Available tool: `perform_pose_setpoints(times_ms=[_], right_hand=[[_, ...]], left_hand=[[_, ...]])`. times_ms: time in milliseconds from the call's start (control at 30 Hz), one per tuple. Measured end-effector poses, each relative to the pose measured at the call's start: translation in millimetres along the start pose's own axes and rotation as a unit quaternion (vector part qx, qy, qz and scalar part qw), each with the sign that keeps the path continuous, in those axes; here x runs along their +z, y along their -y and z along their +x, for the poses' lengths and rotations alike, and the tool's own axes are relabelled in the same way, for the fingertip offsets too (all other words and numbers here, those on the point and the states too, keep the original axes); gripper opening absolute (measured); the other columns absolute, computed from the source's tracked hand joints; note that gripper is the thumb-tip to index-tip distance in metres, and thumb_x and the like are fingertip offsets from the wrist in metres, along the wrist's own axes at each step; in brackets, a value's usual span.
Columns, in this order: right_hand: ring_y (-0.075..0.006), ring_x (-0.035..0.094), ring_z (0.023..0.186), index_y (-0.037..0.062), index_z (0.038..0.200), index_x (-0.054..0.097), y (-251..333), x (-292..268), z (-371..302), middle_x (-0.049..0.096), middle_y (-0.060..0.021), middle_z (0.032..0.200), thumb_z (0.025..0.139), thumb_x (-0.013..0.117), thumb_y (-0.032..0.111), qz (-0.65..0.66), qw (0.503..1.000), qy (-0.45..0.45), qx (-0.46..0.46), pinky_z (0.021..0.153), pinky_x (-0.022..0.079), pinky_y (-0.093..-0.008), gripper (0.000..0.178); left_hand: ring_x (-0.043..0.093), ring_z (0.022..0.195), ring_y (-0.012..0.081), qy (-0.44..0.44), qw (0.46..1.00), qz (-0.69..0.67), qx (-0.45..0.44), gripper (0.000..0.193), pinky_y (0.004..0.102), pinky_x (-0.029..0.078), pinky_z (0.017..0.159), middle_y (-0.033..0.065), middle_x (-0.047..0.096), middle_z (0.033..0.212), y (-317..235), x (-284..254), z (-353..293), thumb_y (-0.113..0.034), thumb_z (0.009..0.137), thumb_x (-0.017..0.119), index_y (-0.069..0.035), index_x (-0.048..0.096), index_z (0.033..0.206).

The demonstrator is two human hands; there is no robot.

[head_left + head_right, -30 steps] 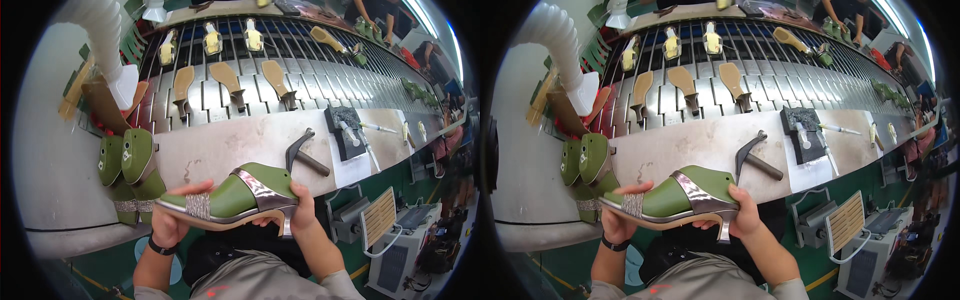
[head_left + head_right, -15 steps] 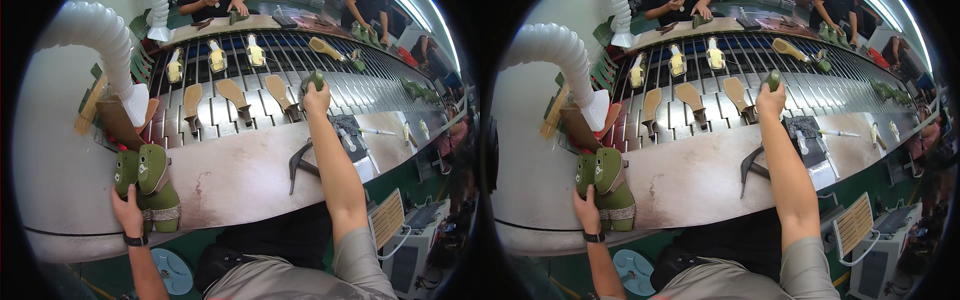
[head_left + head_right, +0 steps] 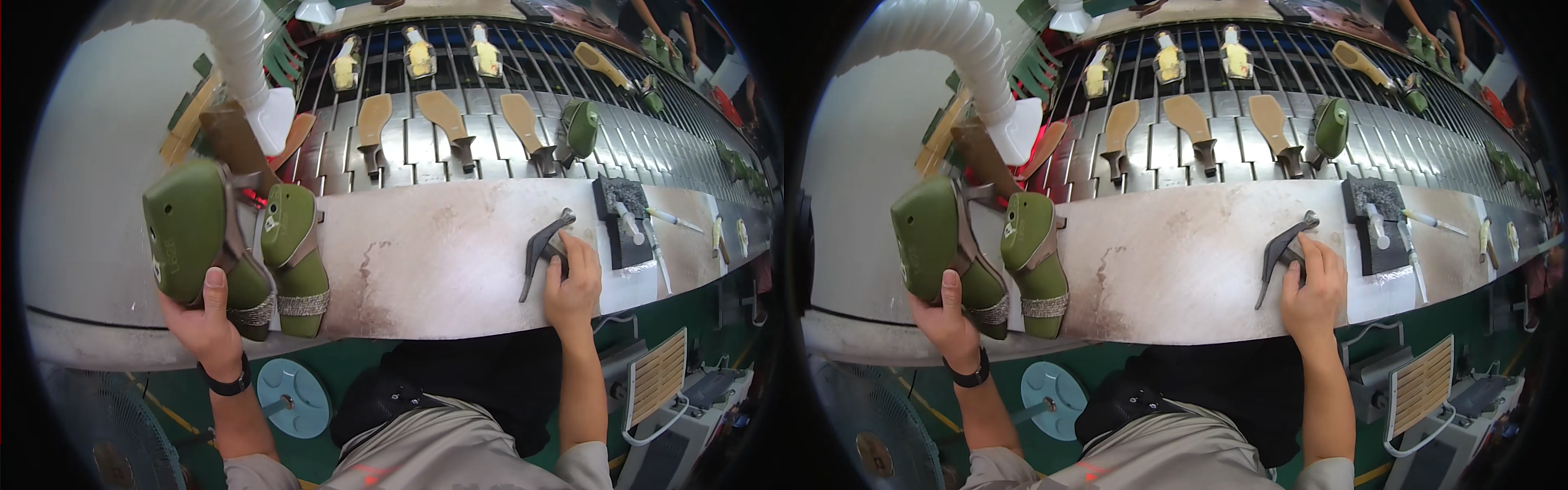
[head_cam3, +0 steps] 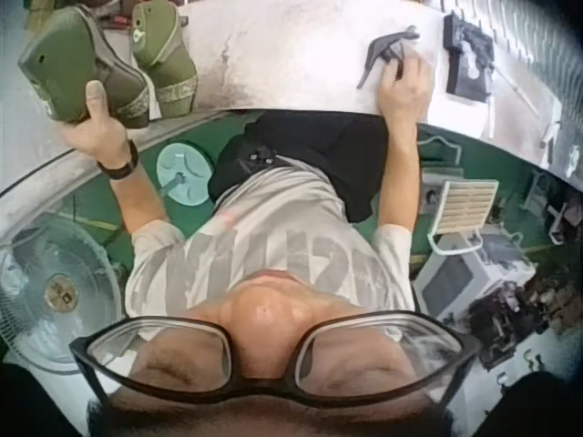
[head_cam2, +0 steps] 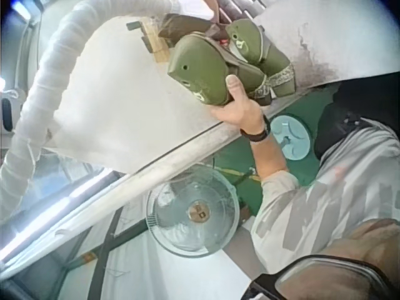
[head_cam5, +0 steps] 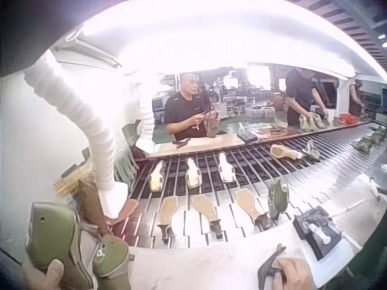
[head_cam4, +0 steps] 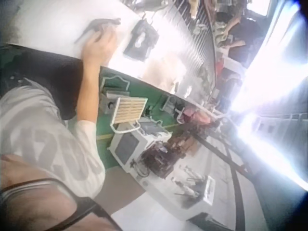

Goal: The person secures shoe components onto shoe lasts by applying adhesive with a syringe, fitting soles and heels by hand, and hammering around the edges with a hammer before placing the assembled shoes onto a conveyor belt.

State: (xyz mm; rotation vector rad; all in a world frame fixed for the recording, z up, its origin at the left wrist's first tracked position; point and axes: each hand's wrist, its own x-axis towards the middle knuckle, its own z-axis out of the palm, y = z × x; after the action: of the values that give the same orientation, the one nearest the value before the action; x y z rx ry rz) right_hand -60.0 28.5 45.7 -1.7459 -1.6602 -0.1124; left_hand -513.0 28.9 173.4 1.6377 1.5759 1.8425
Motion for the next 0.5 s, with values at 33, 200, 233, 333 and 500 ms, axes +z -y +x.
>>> perform_pose_setpoints(times_ms=[33, 200, 233, 333, 500], right_hand=[[-0.0383, 0.061, 0.113, 0.0016, 0.132, 0.07, 2, -3, -3, 0.066, -0.0185, 0.124, 0.084, 0.064, -0.003, -0.025, 0.999, 0.025, -0.015, 0.098, 0.048, -0.0488, 0.049], [-0.0349, 0.059, 0.111, 0.0077, 0.139, 0.068, 25, -10, -9, 0.066, -0.014, 0.118, 0.079, 0.06, -0.008, -0.059, 0.992, 0.102, -0.053, 0.094, 0.047, -0.0464, 0.062], [-0.0353, 0.062, 0.105, 0.007, 0.136, 0.068, 34, -15, -12, 0.067, -0.0142, 0.112, 0.079, 0.061, -0.008, -0.066, 0.991, 0.112, -0.044, 0.09, 0.049, -0.0447, 0.059], [-0.0358, 0.064, 0.089, 0.0056, 0.131, 0.069, 26, -37, -48, 0.068, -0.0144, 0.101, 0.08, 0.067, -0.007, 0.001, 0.993, 0.114, 0.016, 0.079, 0.052, -0.04, 0.053], [-0.0117, 0.059, 0.068, -0.002, 0.117, 0.07, 56, -101, -114, 0.068, -0.0065, 0.083, 0.084, 0.089, 0.018, 0.232, 0.958, 0.084, 0.146, 0.063, 0.047, -0.0251, 0.042]], left_hand=[[0.066, 0.109, 0.0173, 0.061, 0.993, -0.092, -0.044, 0.041, 0.0356, 0.053, 0.097, 0.0088, 0.069, 0.124, -4, 4, -7, -0.02, 0.103, 0.073, 0.003, 0.059, 0.135], [0.071, 0.104, 0.0193, 0.198, 0.796, -0.406, -0.402, 0.035, 0.0372, 0.058, 0.094, 0.0073, 0.072, 0.113, -9, 74, -98, -0.031, 0.109, 0.061, -0.004, 0.063, 0.131], [0.069, 0.102, 0.017, 0.198, 0.737, -0.418, -0.493, 0.036, 0.0335, 0.057, 0.092, 0.0076, 0.071, 0.118, -23, 90, -115, -0.028, 0.109, 0.061, -0.002, 0.061, 0.133], [0.071, 0.103, 0.0198, 0.246, 0.609, -0.45, -0.605, 0.042, 0.0354, 0.059, 0.092, 0.012, 0.071, 0.121, -13, 93, -172, -0.031, 0.11, 0.059, 0.0, 0.058, 0.139], [0.072, 0.099, 0.0187, 0.255, 0.63, -0.407, -0.61, 0.049, 0.0346, 0.06, 0.087, 0.0133, 0.071, 0.119, -23, 79, -199, -0.037, 0.112, 0.055, 0.001, 0.055, 0.142]])
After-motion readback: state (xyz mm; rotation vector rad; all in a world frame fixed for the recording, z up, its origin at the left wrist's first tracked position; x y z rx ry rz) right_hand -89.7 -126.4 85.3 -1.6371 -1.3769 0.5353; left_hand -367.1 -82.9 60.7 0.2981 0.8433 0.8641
